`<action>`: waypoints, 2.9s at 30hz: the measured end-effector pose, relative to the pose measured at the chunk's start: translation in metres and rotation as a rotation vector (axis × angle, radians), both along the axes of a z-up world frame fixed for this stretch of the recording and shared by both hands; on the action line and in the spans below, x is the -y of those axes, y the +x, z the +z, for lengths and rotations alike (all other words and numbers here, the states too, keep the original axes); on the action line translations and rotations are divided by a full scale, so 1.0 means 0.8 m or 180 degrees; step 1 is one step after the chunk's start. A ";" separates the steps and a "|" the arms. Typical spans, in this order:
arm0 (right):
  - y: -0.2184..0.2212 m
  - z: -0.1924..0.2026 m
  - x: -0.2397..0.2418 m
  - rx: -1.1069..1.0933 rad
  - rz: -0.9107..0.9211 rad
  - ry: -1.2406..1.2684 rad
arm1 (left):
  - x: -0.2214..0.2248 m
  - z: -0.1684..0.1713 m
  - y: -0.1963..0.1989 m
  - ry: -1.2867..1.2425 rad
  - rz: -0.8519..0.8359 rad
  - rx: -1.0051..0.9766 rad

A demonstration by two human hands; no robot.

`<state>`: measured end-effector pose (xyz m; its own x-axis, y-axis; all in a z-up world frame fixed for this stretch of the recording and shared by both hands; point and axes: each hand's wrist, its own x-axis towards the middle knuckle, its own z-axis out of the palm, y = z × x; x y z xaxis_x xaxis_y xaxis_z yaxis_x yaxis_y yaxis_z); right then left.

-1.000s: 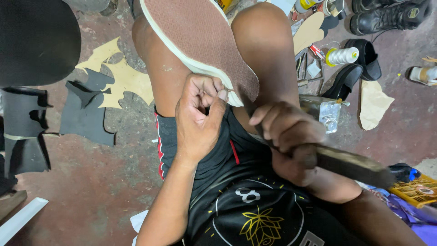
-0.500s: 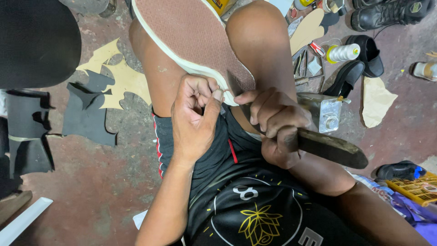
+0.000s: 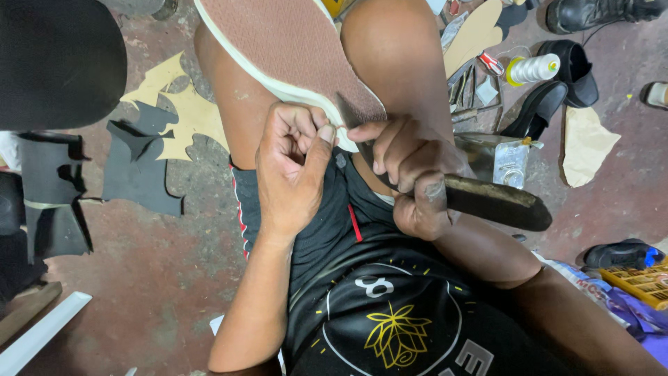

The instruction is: The person trims the edges of a rubber shoe sole using a curved blade and then hammers the sole onto a white shoe.

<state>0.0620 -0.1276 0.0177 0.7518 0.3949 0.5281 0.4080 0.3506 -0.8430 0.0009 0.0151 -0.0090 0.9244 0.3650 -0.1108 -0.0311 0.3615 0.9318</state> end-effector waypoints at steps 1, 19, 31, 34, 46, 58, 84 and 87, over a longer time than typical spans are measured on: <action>0.000 -0.002 -0.001 0.0008 -0.0017 0.0016 | 0.000 -0.001 0.000 0.0064 -0.0002 -0.0013; -0.026 0.001 0.016 0.0878 0.0011 -0.0555 | -0.003 0.005 -0.005 0.0281 -0.0023 -0.0119; 0.005 0.003 -0.007 0.0920 0.0202 -0.0343 | -0.007 0.001 0.004 0.0156 -0.0043 0.0036; -0.017 0.002 -0.005 0.0632 -0.0012 -0.0215 | -0.003 -0.002 -0.001 0.0033 0.0019 0.0038; 0.014 0.006 -0.017 0.1014 0.0214 -0.0343 | -0.009 0.006 0.004 0.0390 0.0056 -0.0053; -0.021 0.024 0.015 0.0137 0.0331 -0.0671 | -0.003 -0.006 -0.007 -0.0061 0.0027 0.0169; 0.006 0.000 -0.027 0.1048 -0.0001 -0.0190 | -0.005 -0.015 -0.008 -0.0249 -0.0012 0.0663; -0.006 0.003 -0.018 0.0126 0.0147 0.0080 | -0.004 -0.012 -0.009 -0.0244 0.0089 0.0398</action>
<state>0.0573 -0.1135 0.0197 0.7114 0.4149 0.5672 0.4237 0.3907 -0.8172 -0.0063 0.0184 -0.0183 0.9223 0.3858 -0.0239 -0.1562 0.4287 0.8898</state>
